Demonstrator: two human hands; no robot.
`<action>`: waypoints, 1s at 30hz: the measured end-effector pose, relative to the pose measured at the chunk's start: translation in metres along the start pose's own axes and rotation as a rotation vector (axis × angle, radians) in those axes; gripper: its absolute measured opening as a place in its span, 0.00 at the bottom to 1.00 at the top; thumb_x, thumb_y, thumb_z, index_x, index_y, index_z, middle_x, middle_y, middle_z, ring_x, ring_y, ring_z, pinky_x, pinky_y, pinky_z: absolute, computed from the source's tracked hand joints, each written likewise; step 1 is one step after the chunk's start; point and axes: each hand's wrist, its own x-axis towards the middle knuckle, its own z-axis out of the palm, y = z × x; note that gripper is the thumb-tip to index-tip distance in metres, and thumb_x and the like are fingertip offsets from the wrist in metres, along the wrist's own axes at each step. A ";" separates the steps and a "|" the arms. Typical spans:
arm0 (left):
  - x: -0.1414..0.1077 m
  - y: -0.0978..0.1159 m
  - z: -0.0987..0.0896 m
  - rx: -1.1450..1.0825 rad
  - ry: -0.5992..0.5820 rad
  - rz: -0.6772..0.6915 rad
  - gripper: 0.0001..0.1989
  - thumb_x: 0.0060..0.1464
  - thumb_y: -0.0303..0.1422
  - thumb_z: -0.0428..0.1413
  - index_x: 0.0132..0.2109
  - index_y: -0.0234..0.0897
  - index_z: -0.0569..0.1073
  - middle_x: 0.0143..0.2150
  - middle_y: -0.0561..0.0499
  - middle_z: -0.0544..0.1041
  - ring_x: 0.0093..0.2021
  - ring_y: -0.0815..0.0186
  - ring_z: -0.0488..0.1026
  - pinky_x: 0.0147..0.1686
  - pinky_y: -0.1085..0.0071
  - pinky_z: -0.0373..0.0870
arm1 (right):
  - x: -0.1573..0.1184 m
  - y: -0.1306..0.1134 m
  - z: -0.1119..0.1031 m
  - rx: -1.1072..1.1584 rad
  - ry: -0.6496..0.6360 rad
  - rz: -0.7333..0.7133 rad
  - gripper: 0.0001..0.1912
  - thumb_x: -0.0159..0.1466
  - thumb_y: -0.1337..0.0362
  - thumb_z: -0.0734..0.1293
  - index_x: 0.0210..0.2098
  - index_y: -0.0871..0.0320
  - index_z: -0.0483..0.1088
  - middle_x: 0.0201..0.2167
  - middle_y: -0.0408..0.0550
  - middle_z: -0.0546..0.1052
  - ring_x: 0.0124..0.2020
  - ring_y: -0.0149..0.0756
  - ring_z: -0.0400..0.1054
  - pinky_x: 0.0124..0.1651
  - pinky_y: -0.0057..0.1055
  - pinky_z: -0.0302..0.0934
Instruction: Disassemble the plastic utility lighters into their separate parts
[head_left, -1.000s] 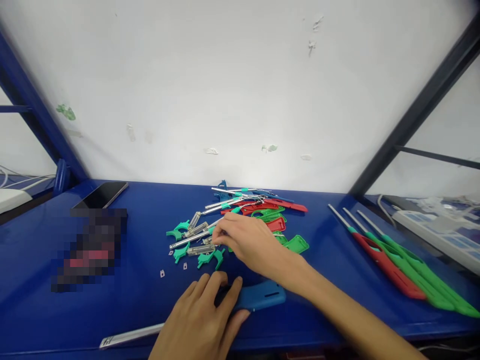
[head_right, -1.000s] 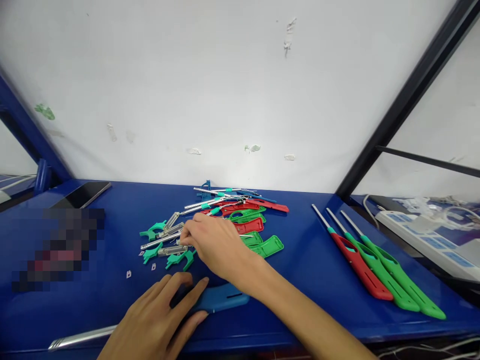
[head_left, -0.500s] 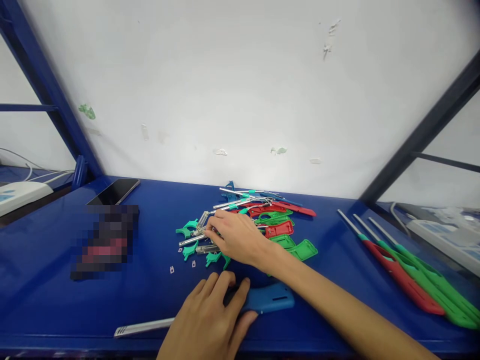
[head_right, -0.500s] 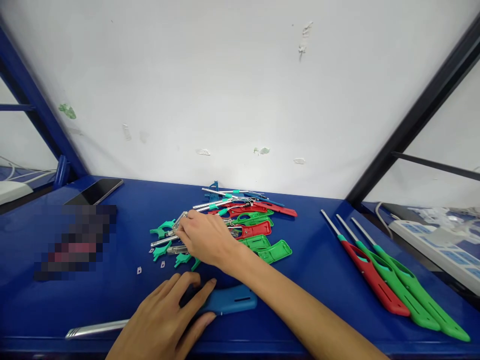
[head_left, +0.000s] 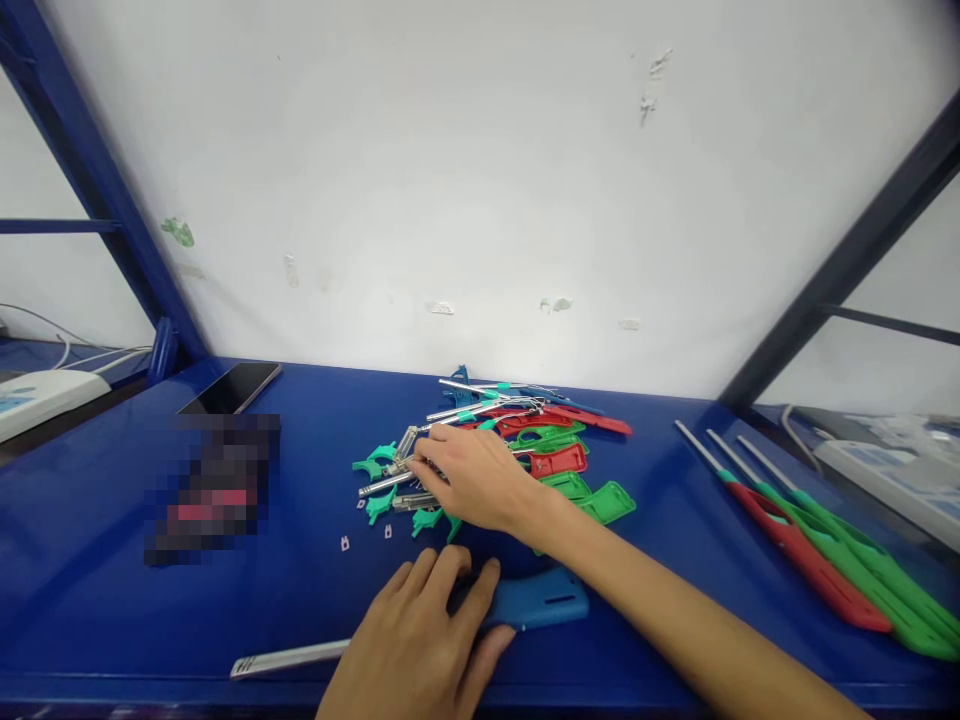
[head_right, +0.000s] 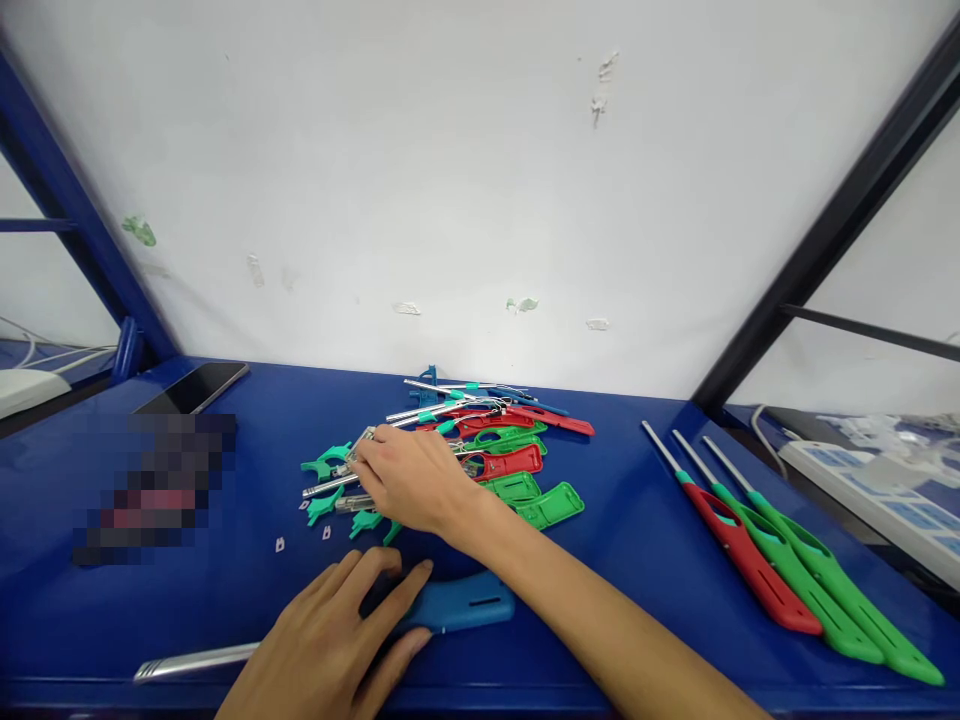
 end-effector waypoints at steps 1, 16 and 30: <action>0.000 0.000 0.001 0.008 0.013 0.006 0.18 0.70 0.38 0.54 0.61 0.42 0.78 0.49 0.45 0.84 0.44 0.52 0.86 0.42 0.54 0.87 | 0.000 0.000 -0.005 0.004 0.006 0.006 0.17 0.80 0.60 0.60 0.42 0.58 0.77 0.39 0.48 0.80 0.34 0.35 0.70 0.31 0.33 0.47; -0.002 -0.011 -0.016 -0.112 0.078 0.029 0.29 0.79 0.44 0.42 0.80 0.49 0.46 0.57 0.53 0.84 0.51 0.66 0.83 0.53 0.72 0.79 | -0.177 -0.023 -0.064 0.139 0.103 0.458 0.12 0.70 0.48 0.72 0.49 0.43 0.83 0.45 0.42 0.86 0.37 0.42 0.83 0.38 0.30 0.74; -0.006 -0.016 -0.019 -0.023 0.265 0.166 0.11 0.76 0.34 0.55 0.57 0.44 0.80 0.46 0.58 0.85 0.45 0.66 0.81 0.49 0.68 0.73 | -0.190 -0.025 -0.069 0.690 0.110 1.045 0.34 0.67 0.31 0.65 0.22 0.54 0.70 0.22 0.44 0.75 0.26 0.37 0.71 0.33 0.28 0.67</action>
